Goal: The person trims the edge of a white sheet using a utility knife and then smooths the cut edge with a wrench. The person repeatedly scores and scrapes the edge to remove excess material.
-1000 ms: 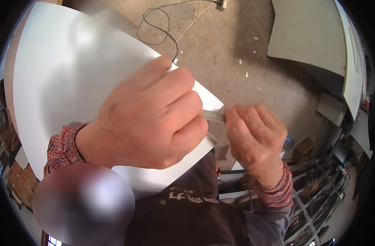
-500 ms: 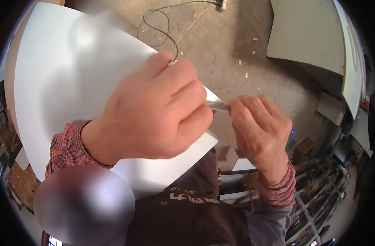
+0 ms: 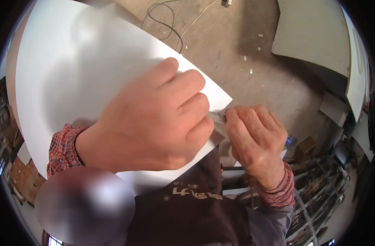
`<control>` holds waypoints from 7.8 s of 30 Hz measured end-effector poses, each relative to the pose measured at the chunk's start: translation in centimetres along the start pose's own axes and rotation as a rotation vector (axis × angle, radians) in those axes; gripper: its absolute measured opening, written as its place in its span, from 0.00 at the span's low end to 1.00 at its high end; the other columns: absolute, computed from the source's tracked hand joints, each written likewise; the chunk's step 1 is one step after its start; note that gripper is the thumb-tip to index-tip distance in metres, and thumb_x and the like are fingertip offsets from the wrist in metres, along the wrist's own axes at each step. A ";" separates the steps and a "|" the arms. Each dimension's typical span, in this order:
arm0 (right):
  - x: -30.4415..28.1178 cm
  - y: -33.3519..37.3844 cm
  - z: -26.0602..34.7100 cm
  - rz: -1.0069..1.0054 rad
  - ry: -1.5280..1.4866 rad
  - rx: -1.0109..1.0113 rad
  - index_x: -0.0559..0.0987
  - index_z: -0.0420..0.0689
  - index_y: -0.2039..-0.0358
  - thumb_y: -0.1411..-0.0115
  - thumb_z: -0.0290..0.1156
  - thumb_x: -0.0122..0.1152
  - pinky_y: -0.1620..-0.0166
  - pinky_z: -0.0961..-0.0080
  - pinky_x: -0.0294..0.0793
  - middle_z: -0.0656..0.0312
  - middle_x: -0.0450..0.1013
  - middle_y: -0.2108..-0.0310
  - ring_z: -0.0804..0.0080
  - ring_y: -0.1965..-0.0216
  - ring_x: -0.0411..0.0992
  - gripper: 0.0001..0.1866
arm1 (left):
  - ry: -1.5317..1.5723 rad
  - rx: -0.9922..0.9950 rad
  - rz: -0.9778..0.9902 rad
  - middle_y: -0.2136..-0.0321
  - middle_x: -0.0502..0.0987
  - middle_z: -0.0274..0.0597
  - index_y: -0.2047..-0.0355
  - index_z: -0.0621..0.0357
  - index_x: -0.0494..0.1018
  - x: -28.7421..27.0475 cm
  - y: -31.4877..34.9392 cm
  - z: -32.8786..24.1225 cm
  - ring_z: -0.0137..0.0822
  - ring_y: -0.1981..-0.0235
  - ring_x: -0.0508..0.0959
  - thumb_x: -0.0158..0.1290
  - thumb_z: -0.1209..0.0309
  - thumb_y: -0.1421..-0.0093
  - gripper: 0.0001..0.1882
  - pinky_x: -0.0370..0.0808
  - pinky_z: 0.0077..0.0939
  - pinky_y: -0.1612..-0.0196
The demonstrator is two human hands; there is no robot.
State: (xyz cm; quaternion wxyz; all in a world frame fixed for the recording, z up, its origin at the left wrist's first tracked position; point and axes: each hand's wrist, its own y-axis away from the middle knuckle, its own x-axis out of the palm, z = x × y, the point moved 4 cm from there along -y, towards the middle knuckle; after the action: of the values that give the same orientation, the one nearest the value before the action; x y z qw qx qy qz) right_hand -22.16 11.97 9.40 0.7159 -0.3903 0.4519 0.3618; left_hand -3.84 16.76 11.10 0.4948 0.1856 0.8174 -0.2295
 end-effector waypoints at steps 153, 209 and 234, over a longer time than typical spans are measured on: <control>-0.7 0.2 -4.7 0.117 -0.487 -0.031 0.79 0.41 0.67 0.51 0.20 0.69 0.72 0.67 0.71 0.59 0.74 0.72 0.59 0.74 0.73 0.10 | -0.092 -0.263 -0.228 0.59 0.78 0.56 0.52 0.68 0.76 -2.3 3.5 -2.4 0.50 0.60 0.81 0.62 0.74 0.42 0.18 0.81 0.38 0.62; -1.7 5.3 -7.6 0.558 -0.843 0.017 0.81 0.35 0.67 0.39 0.21 0.67 0.70 0.72 0.73 0.57 0.76 0.73 0.62 0.74 0.74 0.03 | -0.156 -0.994 -0.204 0.34 0.65 0.65 0.37 0.76 0.68 5.4 5.1 -12.2 0.70 0.29 0.61 0.67 0.60 0.51 0.45 0.61 0.69 0.32; -1.6 9.5 -12.0 0.097 -1.161 0.827 0.82 0.37 0.65 0.27 0.33 0.59 0.65 0.79 0.72 0.59 0.80 0.69 0.77 0.70 0.75 0.13 | -0.132 -0.693 -0.114 0.29 0.65 0.56 0.37 0.66 0.73 6.7 -2.4 -8.3 0.61 0.26 0.60 0.62 0.46 0.47 0.44 0.48 0.66 0.24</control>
State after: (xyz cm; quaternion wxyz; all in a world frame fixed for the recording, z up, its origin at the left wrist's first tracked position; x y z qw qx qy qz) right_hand -35.34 5.18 5.24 0.9133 0.1895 0.1148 0.3417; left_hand -14.08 19.90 8.88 0.5662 -0.0545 0.8221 0.0225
